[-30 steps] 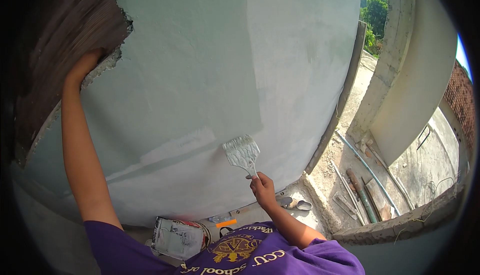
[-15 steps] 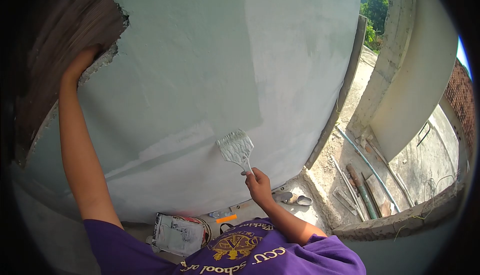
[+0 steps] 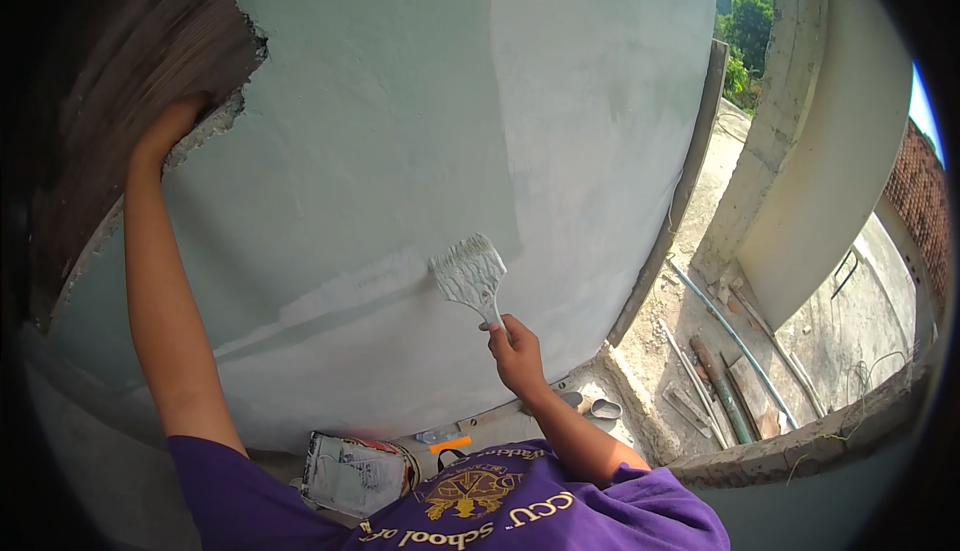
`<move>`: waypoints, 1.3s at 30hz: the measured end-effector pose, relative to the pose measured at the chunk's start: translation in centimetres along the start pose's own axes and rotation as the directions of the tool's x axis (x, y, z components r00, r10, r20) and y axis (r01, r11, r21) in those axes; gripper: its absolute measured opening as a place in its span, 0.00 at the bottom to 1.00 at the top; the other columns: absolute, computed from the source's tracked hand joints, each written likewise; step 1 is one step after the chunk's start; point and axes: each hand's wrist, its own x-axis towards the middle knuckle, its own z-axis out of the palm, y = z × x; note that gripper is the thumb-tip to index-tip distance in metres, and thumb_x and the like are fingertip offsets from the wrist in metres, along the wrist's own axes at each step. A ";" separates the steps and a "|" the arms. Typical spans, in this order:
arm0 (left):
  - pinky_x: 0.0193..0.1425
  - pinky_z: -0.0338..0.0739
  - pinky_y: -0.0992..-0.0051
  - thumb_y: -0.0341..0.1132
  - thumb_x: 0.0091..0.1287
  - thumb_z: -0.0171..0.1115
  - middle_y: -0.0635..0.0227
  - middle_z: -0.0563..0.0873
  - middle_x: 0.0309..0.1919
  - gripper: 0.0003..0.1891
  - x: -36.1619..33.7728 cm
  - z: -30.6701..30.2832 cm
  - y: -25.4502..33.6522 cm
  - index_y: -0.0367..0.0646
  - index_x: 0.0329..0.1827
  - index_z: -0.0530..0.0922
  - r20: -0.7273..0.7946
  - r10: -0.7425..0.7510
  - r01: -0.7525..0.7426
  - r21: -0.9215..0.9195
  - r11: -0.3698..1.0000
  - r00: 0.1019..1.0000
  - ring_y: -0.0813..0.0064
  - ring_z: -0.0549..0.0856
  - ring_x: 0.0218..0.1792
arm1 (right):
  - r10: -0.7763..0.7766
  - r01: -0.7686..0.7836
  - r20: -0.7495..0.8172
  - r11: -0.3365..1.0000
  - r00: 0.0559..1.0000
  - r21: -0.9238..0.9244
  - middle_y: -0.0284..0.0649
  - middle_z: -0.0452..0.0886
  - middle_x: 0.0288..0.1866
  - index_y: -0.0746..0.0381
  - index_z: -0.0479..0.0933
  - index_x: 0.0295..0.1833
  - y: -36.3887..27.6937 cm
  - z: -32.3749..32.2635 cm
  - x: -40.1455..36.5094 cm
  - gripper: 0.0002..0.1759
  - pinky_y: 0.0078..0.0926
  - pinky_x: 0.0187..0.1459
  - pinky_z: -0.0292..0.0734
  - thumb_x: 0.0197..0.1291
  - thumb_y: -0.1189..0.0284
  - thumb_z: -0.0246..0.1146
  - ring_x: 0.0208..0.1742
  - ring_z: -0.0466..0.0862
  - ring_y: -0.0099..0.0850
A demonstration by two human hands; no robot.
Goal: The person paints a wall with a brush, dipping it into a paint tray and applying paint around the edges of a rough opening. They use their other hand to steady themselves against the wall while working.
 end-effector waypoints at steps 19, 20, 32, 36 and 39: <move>0.63 0.68 0.71 0.53 0.70 0.48 0.51 0.81 0.58 0.29 -0.4 -0.2 0.4 0.36 0.62 0.76 0.027 -0.031 0.032 -0.024 0.999 0.999 0.62 0.80 0.56 | -0.048 0.041 0.054 0.991 0.997 0.126 0.25 0.66 0.18 0.64 0.78 0.42 -1.1 1.6 1.6 0.15 0.14 0.17 0.53 0.73 0.65 0.51 0.15 0.59 0.13; 0.64 0.68 0.71 0.53 0.70 0.48 0.51 0.81 0.58 0.29 -0.4 -0.2 0.3 0.36 0.62 0.76 0.031 -0.036 0.037 -0.026 0.999 0.999 0.62 0.80 0.57 | -0.023 0.017 0.055 0.993 0.998 0.115 0.25 0.67 0.18 0.64 0.78 0.42 -0.3 1.4 1.0 0.14 0.14 0.17 0.53 0.72 0.66 0.51 0.15 0.59 0.13; 0.62 0.69 0.73 0.53 0.70 0.50 0.54 0.82 0.56 0.30 0.3 0.0 -0.5 0.35 0.62 0.76 0.042 -0.018 0.022 -0.109 0.994 0.999 0.65 0.81 0.54 | -0.094 0.089 0.029 0.988 0.995 0.130 0.25 0.66 0.18 0.64 0.77 0.42 -3.6 2.0 1.4 0.14 0.15 0.18 0.53 0.73 0.66 0.51 0.16 0.60 0.13; 0.62 0.69 0.72 0.53 0.70 0.50 0.53 0.82 0.57 0.30 0.6 -0.1 -0.7 0.35 0.62 0.76 0.023 0.004 -0.003 -0.052 0.999 1.000 0.65 0.81 0.54 | -0.095 0.093 0.012 0.991 0.995 0.098 0.25 0.67 0.18 0.63 0.77 0.42 -1.8 2.2 1.7 0.14 0.15 0.18 0.53 0.73 0.66 0.51 0.16 0.60 0.12; 0.62 0.69 0.72 0.53 0.70 0.49 0.53 0.82 0.57 0.30 0.3 -0.1 -0.4 0.34 0.62 0.75 0.042 -0.040 0.043 -0.065 0.997 0.998 0.64 0.81 0.54 | -0.017 0.015 0.022 0.997 1.000 0.077 0.25 0.67 0.18 0.63 0.77 0.42 0.7 1.4 0.0 0.14 0.15 0.18 0.53 0.73 0.66 0.51 0.16 0.60 0.12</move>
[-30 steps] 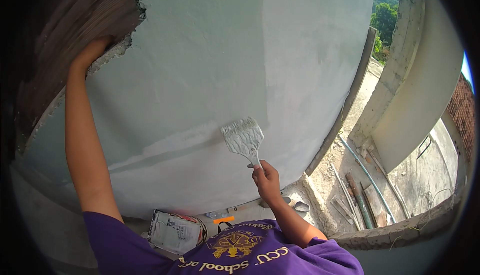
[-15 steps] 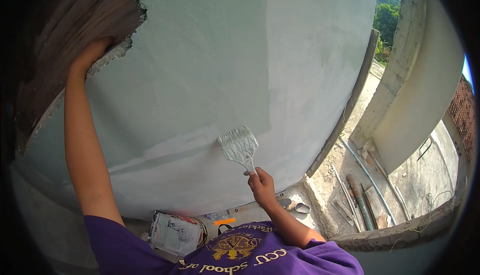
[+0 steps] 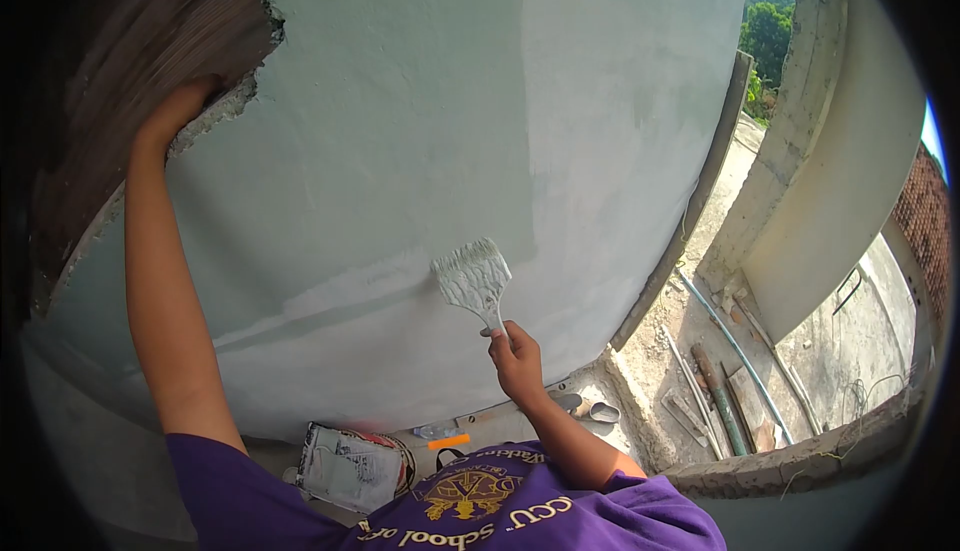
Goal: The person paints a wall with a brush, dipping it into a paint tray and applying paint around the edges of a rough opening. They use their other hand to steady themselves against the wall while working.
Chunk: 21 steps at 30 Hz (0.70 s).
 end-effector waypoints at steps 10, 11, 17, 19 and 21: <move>0.62 0.68 0.73 0.52 0.70 0.49 0.52 0.83 0.55 0.29 0.0 0.0 -0.2 0.34 0.62 0.76 -0.005 0.037 -0.037 -0.017 0.999 0.999 0.64 0.81 0.53 | -0.089 0.089 -0.002 0.994 0.996 0.064 0.25 0.66 0.18 0.63 0.77 0.42 -3.7 0.3 1.0 0.14 0.14 0.19 0.53 0.73 0.65 0.51 0.16 0.61 0.12; 0.62 0.68 0.73 0.52 0.70 0.49 0.52 0.83 0.55 0.29 0.1 0.0 -0.3 0.35 0.62 0.76 -0.011 0.046 -0.046 -0.002 0.999 0.999 0.64 0.81 0.53 | -0.105 0.105 -0.007 0.992 0.994 0.068 0.25 0.66 0.18 0.64 0.77 0.42 -3.9 0.4 1.2 0.14 0.14 0.19 0.53 0.73 0.65 0.51 0.16 0.61 0.12; 0.62 0.68 0.73 0.51 0.70 0.50 0.52 0.83 0.55 0.29 -0.4 0.2 0.2 0.34 0.61 0.76 -0.049 0.030 -0.029 0.011 1.000 0.998 0.64 0.81 0.54 | -0.020 0.020 -0.004 1.000 1.000 0.013 0.25 0.66 0.18 0.64 0.77 0.42 -0.3 -0.2 0.6 0.14 0.15 0.18 0.53 0.73 0.65 0.51 0.16 0.60 0.13; 0.63 0.68 0.73 0.51 0.70 0.50 0.52 0.83 0.55 0.29 -0.6 0.2 0.4 0.34 0.61 0.76 -0.053 0.015 -0.014 0.024 1.000 0.998 0.64 0.81 0.54 | 0.043 -0.043 0.019 0.999 0.999 0.030 0.25 0.66 0.19 0.64 0.77 0.42 0.4 -1.0 -0.6 0.14 0.15 0.19 0.53 0.73 0.66 0.52 0.17 0.60 0.13; 0.63 0.68 0.73 0.51 0.70 0.50 0.53 0.82 0.56 0.29 -0.6 0.1 0.4 0.35 0.62 0.76 -0.040 0.004 -0.004 0.017 1.000 0.999 0.64 0.81 0.54 | 0.093 -0.095 0.031 0.995 0.995 0.041 0.25 0.66 0.20 0.66 0.77 0.41 0.2 -1.5 -1.4 0.13 0.16 0.23 0.54 0.72 0.68 0.52 0.20 0.61 0.13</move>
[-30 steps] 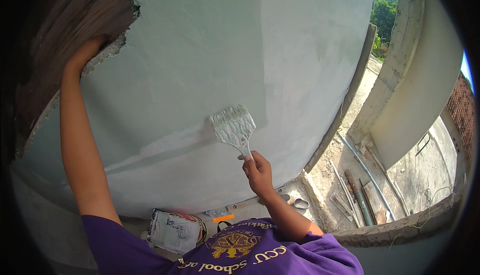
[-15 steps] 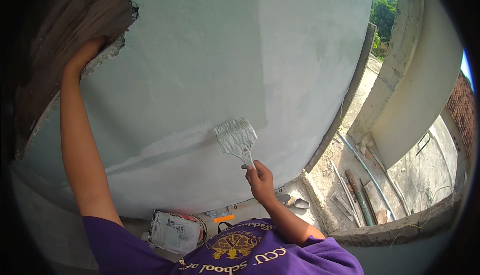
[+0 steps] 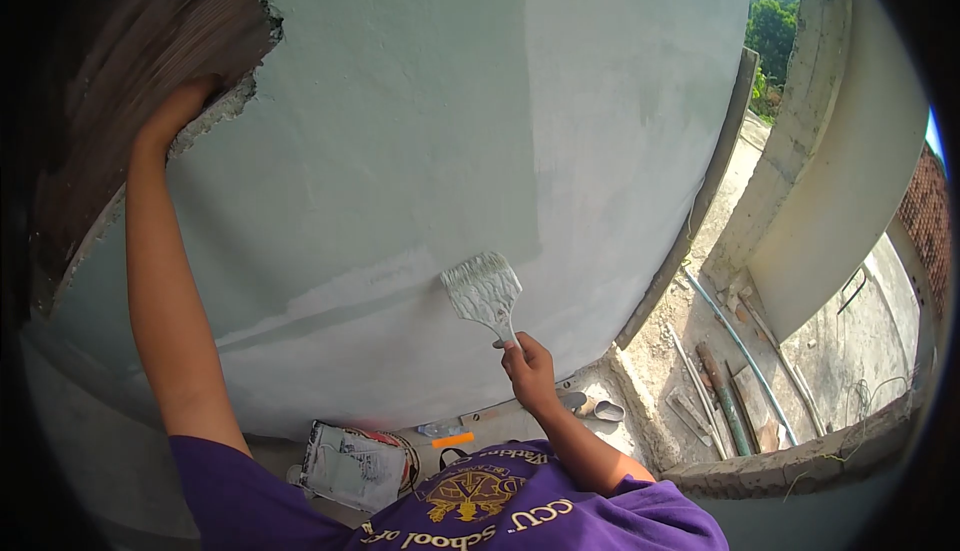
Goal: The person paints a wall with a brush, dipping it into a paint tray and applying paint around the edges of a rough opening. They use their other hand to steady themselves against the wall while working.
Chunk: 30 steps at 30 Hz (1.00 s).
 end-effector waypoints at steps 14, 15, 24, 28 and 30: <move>0.63 0.67 0.73 0.52 0.70 0.50 0.53 0.82 0.57 0.29 0.6 0.0 -0.3 0.35 0.63 0.75 0.005 0.021 -0.021 0.046 0.999 1.000 0.64 0.80 0.55 | -0.107 0.108 -0.021 0.994 0.994 0.020 0.25 0.66 0.18 0.63 0.76 0.41 -1.7 1.6 2.4 0.14 0.14 0.17 0.52 0.73 0.65 0.50 0.15 0.60 0.13; 0.63 0.67 0.73 0.52 0.70 0.50 0.53 0.82 0.57 0.29 0.4 0.0 -0.1 0.35 0.63 0.75 -0.003 0.014 -0.014 0.031 0.999 1.000 0.64 0.80 0.55 | -0.078 0.078 -0.018 0.997 0.997 0.022 0.25 0.66 0.18 0.63 0.76 0.41 -1.1 1.4 1.7 0.14 0.14 0.17 0.52 0.73 0.65 0.50 0.15 0.60 0.13; 0.62 0.68 0.73 0.51 0.70 0.49 0.55 0.82 0.57 0.29 0.6 0.0 -0.6 0.35 0.63 0.75 0.021 0.006 -0.005 -0.047 0.999 1.000 0.65 0.80 0.54 | -0.094 0.093 0.011 0.994 0.996 0.050 0.26 0.67 0.18 0.63 0.77 0.43 -3.1 1.4 1.3 0.13 0.14 0.18 0.52 0.72 0.66 0.51 0.16 0.60 0.13; 0.62 0.68 0.74 0.50 0.70 0.49 0.54 0.82 0.57 0.29 0.0 0.0 0.0 0.35 0.63 0.75 0.006 -0.002 0.002 -0.042 0.999 1.000 0.65 0.81 0.54 | -0.110 0.110 -0.020 0.994 0.994 0.014 0.26 0.67 0.19 0.63 0.77 0.43 -2.7 1.6 1.9 0.13 0.14 0.18 0.53 0.72 0.66 0.51 0.16 0.60 0.13; 0.63 0.68 0.74 0.50 0.70 0.49 0.54 0.82 0.57 0.28 -0.2 -0.1 0.2 0.35 0.63 0.75 -0.002 -0.003 0.003 -0.029 1.000 1.000 0.65 0.81 0.54 | -0.076 0.077 -0.026 0.997 0.997 0.010 0.25 0.66 0.19 0.64 0.77 0.42 -2.0 1.5 1.7 0.13 0.15 0.20 0.54 0.72 0.66 0.52 0.18 0.61 0.13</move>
